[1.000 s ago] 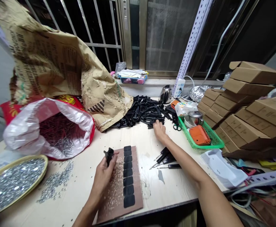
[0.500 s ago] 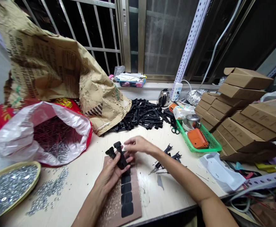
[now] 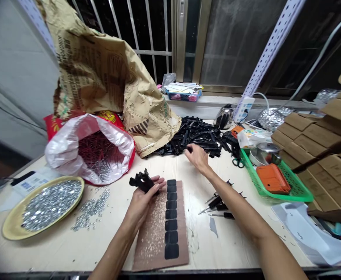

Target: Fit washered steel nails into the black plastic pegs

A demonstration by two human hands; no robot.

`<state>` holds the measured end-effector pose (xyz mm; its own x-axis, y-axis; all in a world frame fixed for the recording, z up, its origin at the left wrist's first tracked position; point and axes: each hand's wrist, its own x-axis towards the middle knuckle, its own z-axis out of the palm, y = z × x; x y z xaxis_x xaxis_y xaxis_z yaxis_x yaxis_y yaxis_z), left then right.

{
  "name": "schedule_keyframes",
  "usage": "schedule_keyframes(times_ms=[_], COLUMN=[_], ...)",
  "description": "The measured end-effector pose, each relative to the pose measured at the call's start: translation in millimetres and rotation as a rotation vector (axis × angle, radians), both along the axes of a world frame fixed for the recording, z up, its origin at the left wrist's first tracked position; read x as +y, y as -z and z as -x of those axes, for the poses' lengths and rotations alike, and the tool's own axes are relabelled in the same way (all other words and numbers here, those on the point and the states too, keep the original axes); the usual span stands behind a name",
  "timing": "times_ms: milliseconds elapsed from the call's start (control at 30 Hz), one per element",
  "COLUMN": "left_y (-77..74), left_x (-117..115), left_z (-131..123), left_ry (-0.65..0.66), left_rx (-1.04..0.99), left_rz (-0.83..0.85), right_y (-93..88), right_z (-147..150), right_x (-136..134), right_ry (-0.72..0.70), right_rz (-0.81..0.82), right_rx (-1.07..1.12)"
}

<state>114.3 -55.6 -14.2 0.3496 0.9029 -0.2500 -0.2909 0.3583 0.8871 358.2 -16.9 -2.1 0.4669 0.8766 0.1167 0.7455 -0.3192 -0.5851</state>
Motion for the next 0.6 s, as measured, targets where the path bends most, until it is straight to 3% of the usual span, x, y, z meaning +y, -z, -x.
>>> schedule_keyframes(times_ms=[100,167,233,267,333,433,500,600], left_y=[-1.0,0.4,4.1,6.3,9.5,7.5,1.9,-6.4], left_x=[3.7,6.5,8.2,8.2,6.3,0.9,-2.2,-4.6], left_z=[-0.8,-3.0,-6.0,-7.4,-8.6,-5.0,0.2,9.0], left_ry=[-0.028,0.03,0.12,0.152,0.174,0.162,0.17,0.187], left_rx=[0.232,0.321,0.367,0.38,0.343,0.103,-0.057,-0.175], left_rz=[-0.335,-0.522,-0.591,-0.554,-0.347,0.037,0.169,0.25], right_y=[-11.4,-15.4,-15.9,-15.0,-11.4,-1.1,8.7,23.1], right_z=[26.4,42.1,48.2,46.2,32.9,2.5,-12.8,-20.4], right_x=[-30.1,-43.4,-45.2,-41.9,-28.8,-2.4,13.0,25.6], right_ry=[-0.27,-0.38,-0.472,-0.503,-0.442,-0.139,-0.032,0.014], right_rz=[0.095,0.2,0.253,0.253,0.209,0.131,0.136,0.167], right_rx=[0.459,0.726,0.848,0.83,0.564,0.023,-0.117,-0.191])
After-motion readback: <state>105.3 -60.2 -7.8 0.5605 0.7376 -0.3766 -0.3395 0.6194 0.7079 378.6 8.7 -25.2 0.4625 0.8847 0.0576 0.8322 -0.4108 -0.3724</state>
